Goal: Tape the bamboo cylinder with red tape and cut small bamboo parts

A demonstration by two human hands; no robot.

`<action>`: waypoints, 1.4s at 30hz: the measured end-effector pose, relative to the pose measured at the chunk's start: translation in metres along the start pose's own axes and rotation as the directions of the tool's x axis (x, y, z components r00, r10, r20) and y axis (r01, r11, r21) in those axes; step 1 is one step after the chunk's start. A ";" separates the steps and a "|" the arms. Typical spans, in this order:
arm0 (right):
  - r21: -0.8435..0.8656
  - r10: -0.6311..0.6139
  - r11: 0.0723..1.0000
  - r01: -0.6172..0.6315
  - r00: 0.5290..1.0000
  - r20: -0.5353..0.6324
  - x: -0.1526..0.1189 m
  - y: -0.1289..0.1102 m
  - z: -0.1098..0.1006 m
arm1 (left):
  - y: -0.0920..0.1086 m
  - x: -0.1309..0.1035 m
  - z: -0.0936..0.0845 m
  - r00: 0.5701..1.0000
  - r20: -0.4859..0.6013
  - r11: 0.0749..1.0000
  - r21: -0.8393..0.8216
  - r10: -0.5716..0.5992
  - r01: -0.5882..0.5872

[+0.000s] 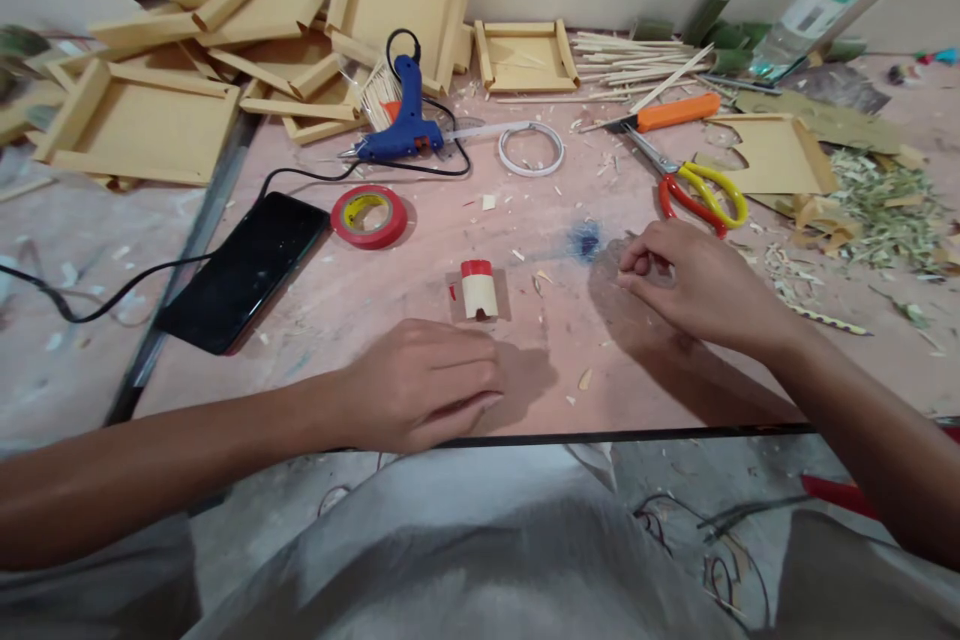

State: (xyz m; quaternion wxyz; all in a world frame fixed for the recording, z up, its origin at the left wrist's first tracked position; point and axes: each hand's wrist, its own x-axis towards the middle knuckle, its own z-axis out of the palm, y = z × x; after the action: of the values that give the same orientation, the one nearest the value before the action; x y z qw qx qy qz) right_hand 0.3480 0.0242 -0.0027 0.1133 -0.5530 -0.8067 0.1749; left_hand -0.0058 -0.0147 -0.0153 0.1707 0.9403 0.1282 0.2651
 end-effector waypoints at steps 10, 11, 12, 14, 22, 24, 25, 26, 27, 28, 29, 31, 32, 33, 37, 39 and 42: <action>0.026 -0.072 0.997 0.071 0.996 0.045 0.002 -0.007 -0.002 | 0.001 0.002 0.000 0.998 0.064 0.998 0.064 -0.001 -0.003; 0.016 -0.069 0.998 0.068 0.997 0.037 0.002 -0.007 -0.002 | 0.001 0.002 0.000 0.998 0.057 0.998 0.064 0.001 -0.004; 0.006 -0.062 0.998 0.062 0.998 0.026 0.002 -0.007 -0.002 | 0.000 0.001 0.000 0.999 0.053 0.998 0.063 0.002 -0.005; -0.018 -0.042 0.999 0.042 0.999 -0.002 0.001 -0.007 -0.002 | 0.000 0.001 -0.001 0.998 0.056 0.998 0.064 0.002 -0.006; 0.033 -0.023 0.999 0.024 1.000 -0.019 0.001 -0.007 0.005 | 0.000 0.000 -0.001 0.999 0.054 0.998 0.067 0.002 -0.006; 0.055 -0.043 0.998 0.044 0.999 -0.022 0.000 -0.007 0.006 | -0.001 0.000 -0.002 0.999 0.047 0.997 0.071 -0.003 0.000; 0.059 -0.054 0.997 0.056 0.998 -0.030 0.000 -0.007 0.007 | -0.001 0.000 -0.002 0.999 0.049 0.997 0.073 -0.004 0.001; 0.058 -0.063 0.996 0.065 0.997 -0.037 0.000 -0.008 0.008 | -0.001 0.000 -0.002 0.999 0.051 0.997 0.076 -0.005 0.001; 0.054 -0.071 0.996 0.074 0.997 -0.044 -0.001 -0.008 0.008 | -0.001 0.001 -0.002 0.999 0.054 0.997 0.078 -0.006 0.001; 0.051 -0.073 0.996 0.076 0.996 -0.052 -0.001 -0.009 0.009 | -0.001 0.001 -0.003 0.998 0.057 0.997 0.078 -0.008 0.004; 0.055 -0.066 0.996 0.069 0.996 -0.058 -0.002 -0.010 0.010 | -0.001 0.001 -0.003 0.998 0.061 0.997 0.076 -0.012 0.007; 0.093 -0.026 0.995 0.032 0.997 -0.066 -0.003 -0.012 0.010 | -0.001 0.001 -0.003 0.998 0.059 0.997 0.075 -0.019 0.014; 0.117 -0.003 0.993 0.011 0.998 -0.069 -0.004 -0.013 0.009 | -0.001 0.001 -0.003 0.998 0.058 0.997 0.073 -0.021 0.017; 0.142 0.019 0.990 -0.009 0.997 -0.070 -0.005 -0.015 0.008 | -0.001 0.000 -0.003 0.998 0.057 0.998 0.068 -0.022 0.018; 0.251 0.054 0.968 -0.026 0.993 -0.107 -0.008 -0.028 0.000 | -0.001 0.000 -0.004 0.998 0.056 0.999 0.025 -0.042 0.041; 0.324 0.048 0.946 -0.001 0.990 -0.136 -0.009 -0.040 -0.003 | -0.001 0.000 -0.004 0.996 0.051 0.997 -0.024 -0.070 0.071; 0.410 0.015 0.911 0.052 0.987 -0.159 -0.009 -0.063 -0.004 | -0.001 0.001 -0.008 0.992 0.012 0.978 -0.164 -0.128 0.128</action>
State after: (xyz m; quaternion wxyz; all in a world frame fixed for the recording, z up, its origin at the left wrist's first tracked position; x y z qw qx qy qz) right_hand 0.2996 -0.0041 0.0270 0.2928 -0.5211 -0.7451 0.2957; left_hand -0.0089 -0.0117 -0.0090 0.2647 0.9130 0.1659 0.2625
